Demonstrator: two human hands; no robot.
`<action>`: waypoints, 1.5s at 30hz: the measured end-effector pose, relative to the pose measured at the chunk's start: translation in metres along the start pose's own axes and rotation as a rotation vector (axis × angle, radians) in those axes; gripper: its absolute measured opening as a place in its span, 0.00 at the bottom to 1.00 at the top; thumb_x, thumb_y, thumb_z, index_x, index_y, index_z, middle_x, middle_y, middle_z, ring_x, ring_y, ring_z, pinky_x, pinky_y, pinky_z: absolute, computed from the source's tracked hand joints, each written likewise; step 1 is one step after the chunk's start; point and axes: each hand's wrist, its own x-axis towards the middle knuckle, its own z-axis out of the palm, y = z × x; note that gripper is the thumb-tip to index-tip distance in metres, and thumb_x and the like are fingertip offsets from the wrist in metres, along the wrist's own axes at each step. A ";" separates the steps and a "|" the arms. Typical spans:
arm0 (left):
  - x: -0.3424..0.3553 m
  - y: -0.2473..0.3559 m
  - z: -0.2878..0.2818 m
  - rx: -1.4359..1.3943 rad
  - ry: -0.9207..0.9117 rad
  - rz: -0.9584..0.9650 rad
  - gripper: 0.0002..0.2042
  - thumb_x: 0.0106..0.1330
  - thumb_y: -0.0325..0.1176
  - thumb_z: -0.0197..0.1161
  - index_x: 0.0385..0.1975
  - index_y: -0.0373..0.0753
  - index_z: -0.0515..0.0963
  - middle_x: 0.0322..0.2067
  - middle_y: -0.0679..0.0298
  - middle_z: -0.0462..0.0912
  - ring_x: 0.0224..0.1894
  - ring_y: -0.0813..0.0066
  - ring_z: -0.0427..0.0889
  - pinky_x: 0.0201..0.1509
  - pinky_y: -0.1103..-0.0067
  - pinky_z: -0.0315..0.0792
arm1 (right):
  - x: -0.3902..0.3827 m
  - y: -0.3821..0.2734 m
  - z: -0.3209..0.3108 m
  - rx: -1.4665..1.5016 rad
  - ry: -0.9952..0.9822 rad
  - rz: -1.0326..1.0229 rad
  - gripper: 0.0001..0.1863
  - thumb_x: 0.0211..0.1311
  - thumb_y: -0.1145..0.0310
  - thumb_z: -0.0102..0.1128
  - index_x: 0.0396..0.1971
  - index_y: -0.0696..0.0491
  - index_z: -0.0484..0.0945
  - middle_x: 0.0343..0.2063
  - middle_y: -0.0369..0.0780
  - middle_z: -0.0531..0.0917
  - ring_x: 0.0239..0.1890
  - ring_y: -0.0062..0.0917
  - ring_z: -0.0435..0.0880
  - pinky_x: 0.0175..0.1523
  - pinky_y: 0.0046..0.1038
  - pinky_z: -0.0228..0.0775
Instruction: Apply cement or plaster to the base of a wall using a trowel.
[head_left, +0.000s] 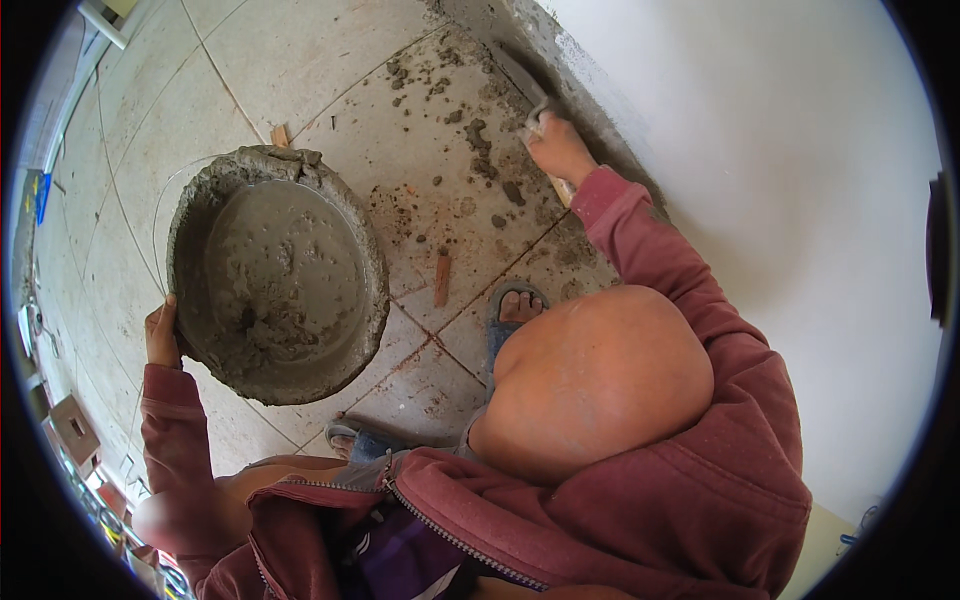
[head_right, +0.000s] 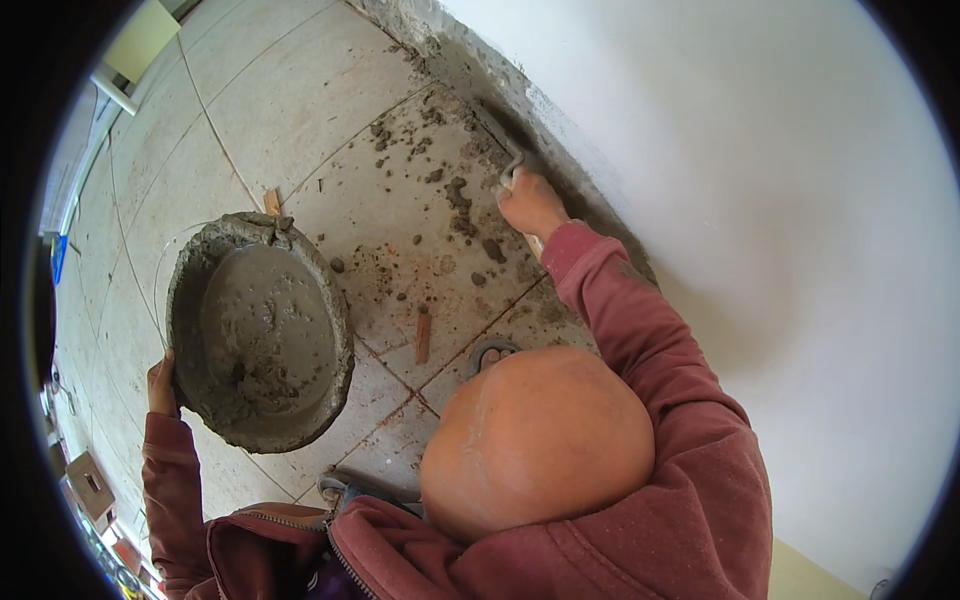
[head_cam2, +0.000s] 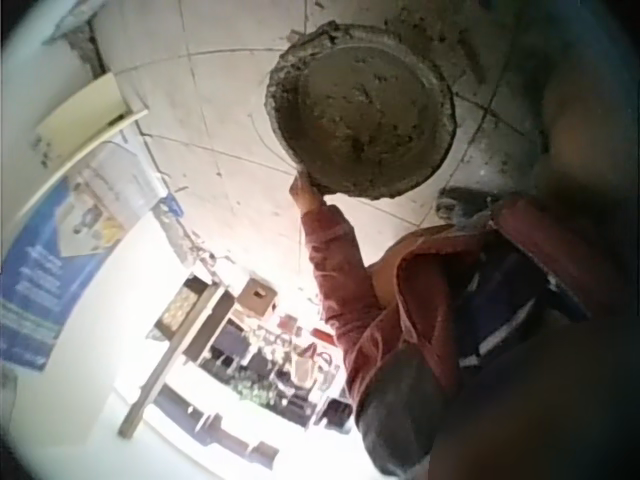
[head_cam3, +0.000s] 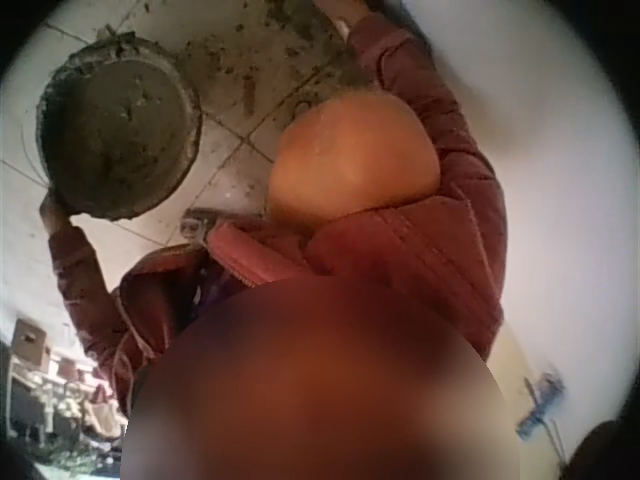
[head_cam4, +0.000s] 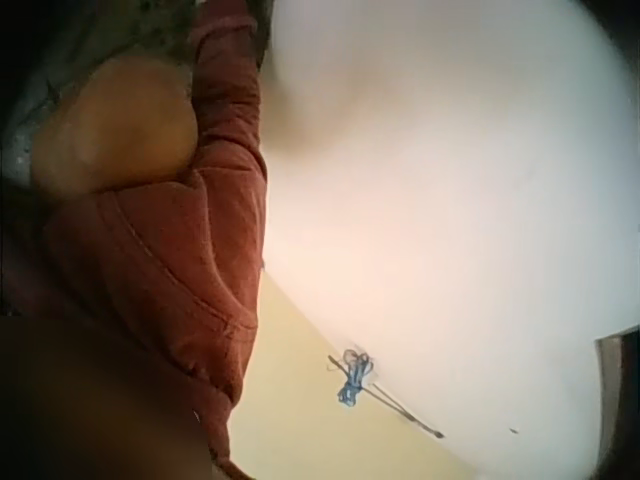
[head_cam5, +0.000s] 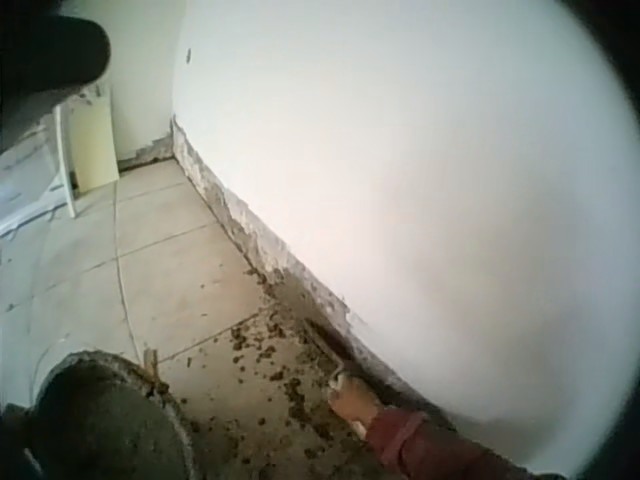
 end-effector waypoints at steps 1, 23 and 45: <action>0.000 -0.001 0.000 0.000 -0.002 0.000 0.21 0.59 0.48 0.51 0.29 0.32 0.75 0.22 0.67 0.76 0.20 0.84 0.71 0.23 0.87 0.64 | 0.003 0.003 0.008 -0.047 -0.014 0.026 0.21 0.54 0.60 0.48 0.35 0.67 0.66 0.32 0.55 0.75 0.37 0.44 0.75 0.41 0.35 0.66; -0.010 0.005 0.011 -0.069 0.009 0.029 0.19 0.60 0.45 0.52 0.30 0.31 0.76 0.25 0.65 0.77 0.24 0.82 0.72 0.29 0.85 0.66 | 0.086 -0.051 0.042 0.007 -0.092 -0.139 0.15 0.57 0.62 0.43 0.33 0.60 0.68 0.27 0.51 0.75 0.31 0.42 0.74 0.36 0.36 0.65; -0.007 0.008 0.012 -0.080 0.011 0.036 0.18 0.60 0.46 0.51 0.28 0.34 0.75 0.21 0.67 0.76 0.19 0.84 0.71 0.21 0.87 0.63 | -0.153 0.010 0.082 0.601 -0.179 0.351 0.10 0.52 0.68 0.47 0.27 0.60 0.64 0.22 0.53 0.70 0.25 0.42 0.71 0.31 0.36 0.61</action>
